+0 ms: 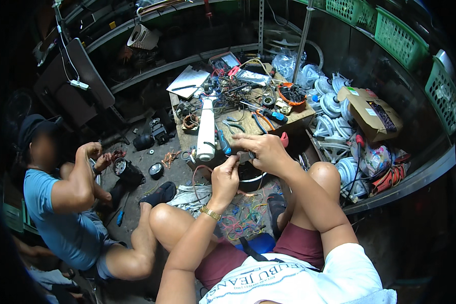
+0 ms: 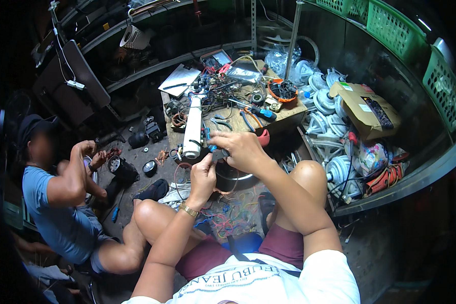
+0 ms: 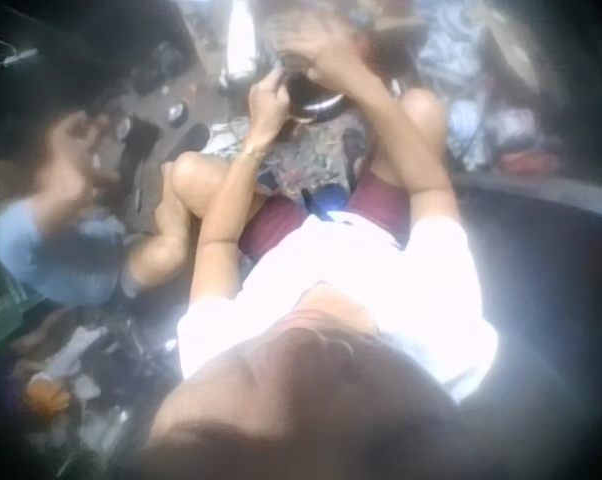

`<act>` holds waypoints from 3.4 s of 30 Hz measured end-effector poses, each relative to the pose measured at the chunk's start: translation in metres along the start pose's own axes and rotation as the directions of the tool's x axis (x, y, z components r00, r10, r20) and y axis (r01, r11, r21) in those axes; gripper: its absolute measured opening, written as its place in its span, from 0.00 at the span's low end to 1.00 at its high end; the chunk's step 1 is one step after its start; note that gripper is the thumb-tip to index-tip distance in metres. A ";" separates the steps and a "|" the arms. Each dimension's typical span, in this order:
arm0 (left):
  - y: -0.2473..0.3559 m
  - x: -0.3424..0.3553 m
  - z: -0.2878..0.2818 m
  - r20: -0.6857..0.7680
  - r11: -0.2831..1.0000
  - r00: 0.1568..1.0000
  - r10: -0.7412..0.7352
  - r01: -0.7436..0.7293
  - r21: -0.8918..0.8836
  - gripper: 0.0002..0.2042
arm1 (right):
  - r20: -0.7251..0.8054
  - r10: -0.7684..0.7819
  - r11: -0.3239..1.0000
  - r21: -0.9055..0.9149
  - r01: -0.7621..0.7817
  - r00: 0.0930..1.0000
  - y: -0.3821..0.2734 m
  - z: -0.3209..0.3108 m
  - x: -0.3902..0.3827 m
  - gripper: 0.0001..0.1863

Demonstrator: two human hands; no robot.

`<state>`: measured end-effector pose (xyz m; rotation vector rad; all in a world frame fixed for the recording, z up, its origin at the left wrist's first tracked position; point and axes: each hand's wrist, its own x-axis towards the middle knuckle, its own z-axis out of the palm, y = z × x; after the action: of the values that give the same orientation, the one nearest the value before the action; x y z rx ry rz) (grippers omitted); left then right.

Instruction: The person manipulates electrical wires and small components by hand, stripping insulation, twisting copper strands, and connecting them to a small device while sitting on the floor.

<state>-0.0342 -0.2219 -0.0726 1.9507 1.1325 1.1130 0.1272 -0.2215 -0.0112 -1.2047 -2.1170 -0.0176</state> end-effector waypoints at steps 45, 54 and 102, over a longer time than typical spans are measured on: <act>-0.025 -0.019 -0.009 0.180 0.510 0.965 -0.193 0.255 -0.821 0.10 | 0.455 0.723 -0.322 0.888 -0.329 0.521 -0.013 0.051 -0.032 0.08; 0.008 -0.014 0.002 0.152 0.995 0.983 -0.099 0.099 0.008 0.05 | -0.110 0.715 0.584 0.638 -0.502 0.691 0.039 0.084 -0.038 0.07; -0.003 -0.031 -0.026 0.182 0.774 0.961 -0.209 0.276 -0.570 0.02 | 0.515 0.364 0.060 0.819 -0.571 0.776 -0.011 0.034 -0.038 0.07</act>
<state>-0.0674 -0.2455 -0.0744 1.3133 0.8133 1.0424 0.1126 -0.2452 -0.0551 -0.9610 -1.1638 1.5720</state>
